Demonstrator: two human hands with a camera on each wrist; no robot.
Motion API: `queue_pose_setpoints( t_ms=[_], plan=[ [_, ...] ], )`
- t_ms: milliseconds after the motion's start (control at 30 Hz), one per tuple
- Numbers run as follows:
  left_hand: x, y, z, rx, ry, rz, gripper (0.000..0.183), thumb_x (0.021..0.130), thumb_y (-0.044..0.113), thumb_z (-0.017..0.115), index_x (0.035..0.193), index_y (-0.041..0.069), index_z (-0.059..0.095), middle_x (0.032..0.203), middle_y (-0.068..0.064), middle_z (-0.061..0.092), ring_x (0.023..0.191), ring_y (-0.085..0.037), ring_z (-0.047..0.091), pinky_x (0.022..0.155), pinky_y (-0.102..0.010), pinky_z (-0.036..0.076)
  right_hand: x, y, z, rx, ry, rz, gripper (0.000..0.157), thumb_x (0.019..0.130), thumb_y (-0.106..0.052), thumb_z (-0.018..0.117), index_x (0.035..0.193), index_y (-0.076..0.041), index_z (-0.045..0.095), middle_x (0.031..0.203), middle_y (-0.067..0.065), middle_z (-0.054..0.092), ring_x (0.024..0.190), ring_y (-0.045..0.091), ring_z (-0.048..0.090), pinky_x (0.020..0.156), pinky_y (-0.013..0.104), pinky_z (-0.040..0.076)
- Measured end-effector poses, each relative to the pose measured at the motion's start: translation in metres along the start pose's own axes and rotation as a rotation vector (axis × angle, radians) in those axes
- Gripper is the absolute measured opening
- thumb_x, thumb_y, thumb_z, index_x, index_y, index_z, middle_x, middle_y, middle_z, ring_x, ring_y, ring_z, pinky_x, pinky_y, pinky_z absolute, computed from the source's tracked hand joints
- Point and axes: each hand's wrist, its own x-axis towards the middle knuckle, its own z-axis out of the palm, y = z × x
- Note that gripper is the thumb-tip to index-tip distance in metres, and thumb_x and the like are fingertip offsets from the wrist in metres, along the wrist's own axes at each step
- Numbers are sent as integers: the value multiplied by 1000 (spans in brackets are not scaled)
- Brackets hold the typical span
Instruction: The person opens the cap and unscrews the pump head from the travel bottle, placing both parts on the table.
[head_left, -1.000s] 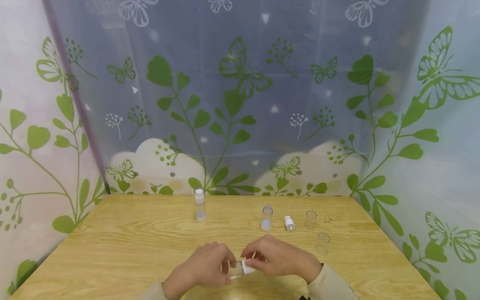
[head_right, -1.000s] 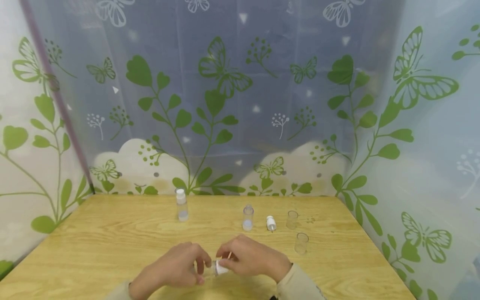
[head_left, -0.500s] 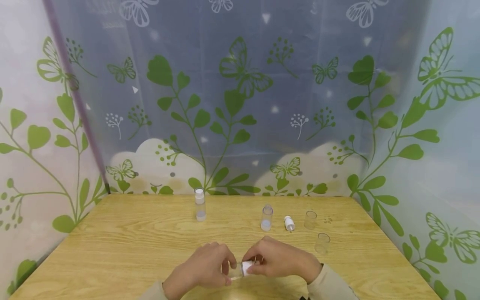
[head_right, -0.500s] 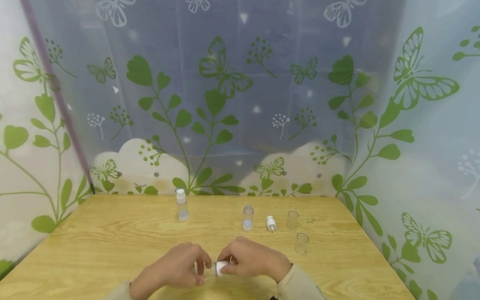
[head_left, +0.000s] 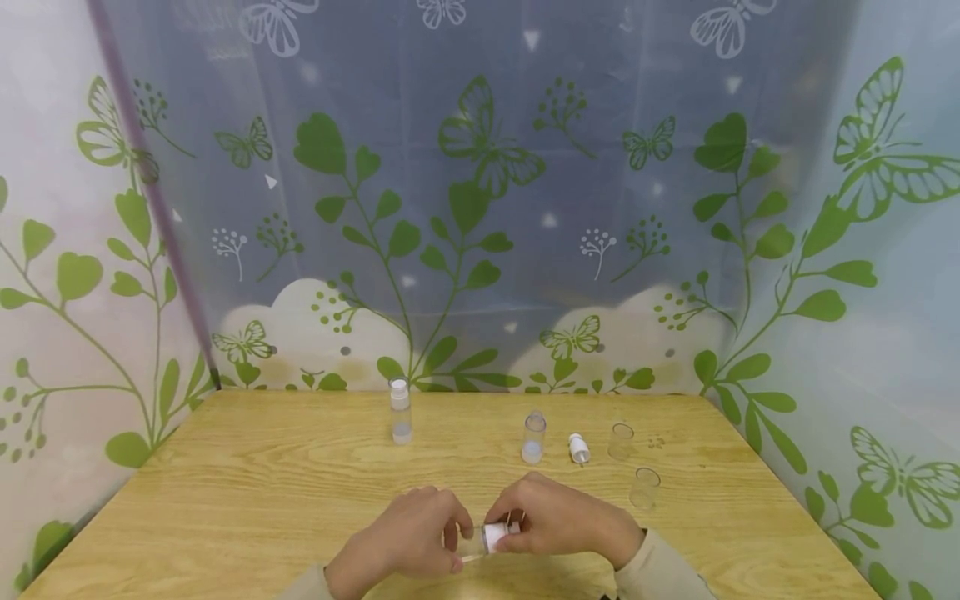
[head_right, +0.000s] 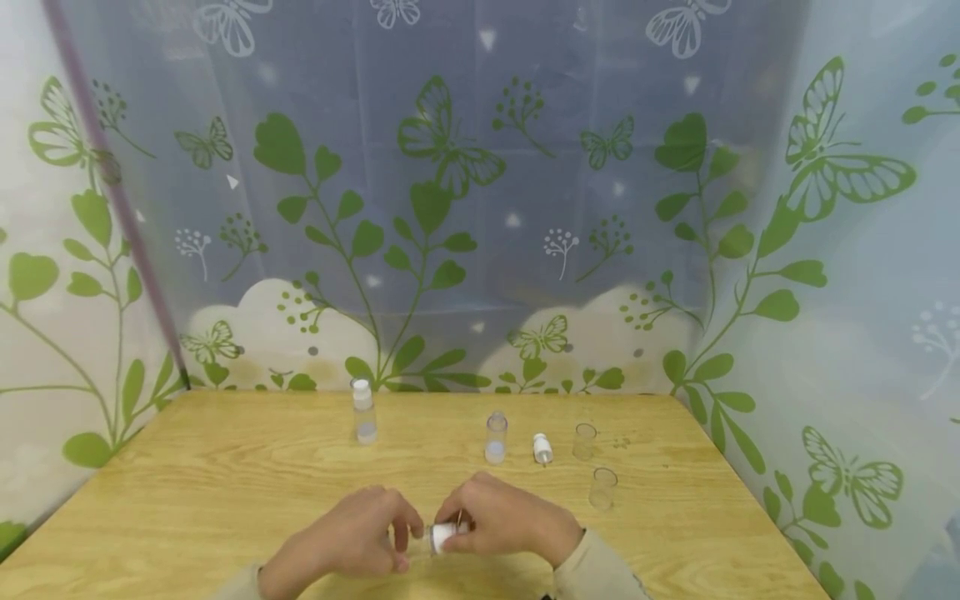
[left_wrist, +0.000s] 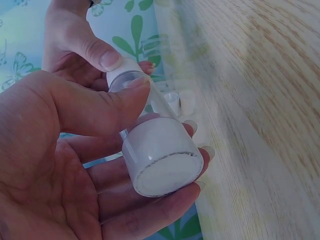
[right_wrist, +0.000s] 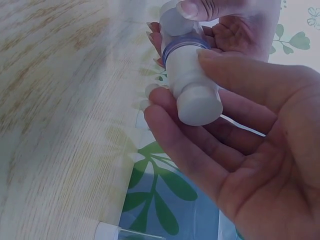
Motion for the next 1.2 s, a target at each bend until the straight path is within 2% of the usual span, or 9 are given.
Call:
queue_pose_setpoints(
  t_ms=[233,467,967,1200],
  plan=[
    [0,0,-1,3,8,-3,21,73,9,84,93,10,79,72,10,72,65,1,58,58,-21,47,0,-1,-1,16,-8,39,16,94,-12,75,109,-11,78,101,-3,78,83,-9,63,74,13,55],
    [0,2,-1,9,12,-7,22,72,9,85,93,10,80,72,9,73,65,1,59,58,-21,48,0,-2,-2,13,6,32,16,92,-11,77,107,-11,78,98,-3,77,80,-9,61,72,14,56],
    [0,0,1,-14,-1,-17,21,73,9,85,94,11,80,72,10,72,65,1,58,60,-21,48,-1,0,0,39,1,48,18,92,-11,77,110,-12,77,104,-5,77,88,-7,64,73,14,55],
    [1,-1,0,-3,4,-21,22,73,11,85,95,10,80,72,10,71,66,1,57,60,-21,47,-1,2,0,51,-1,52,16,98,-14,69,113,-13,76,107,-5,77,91,-6,66,76,15,56]
  ],
)
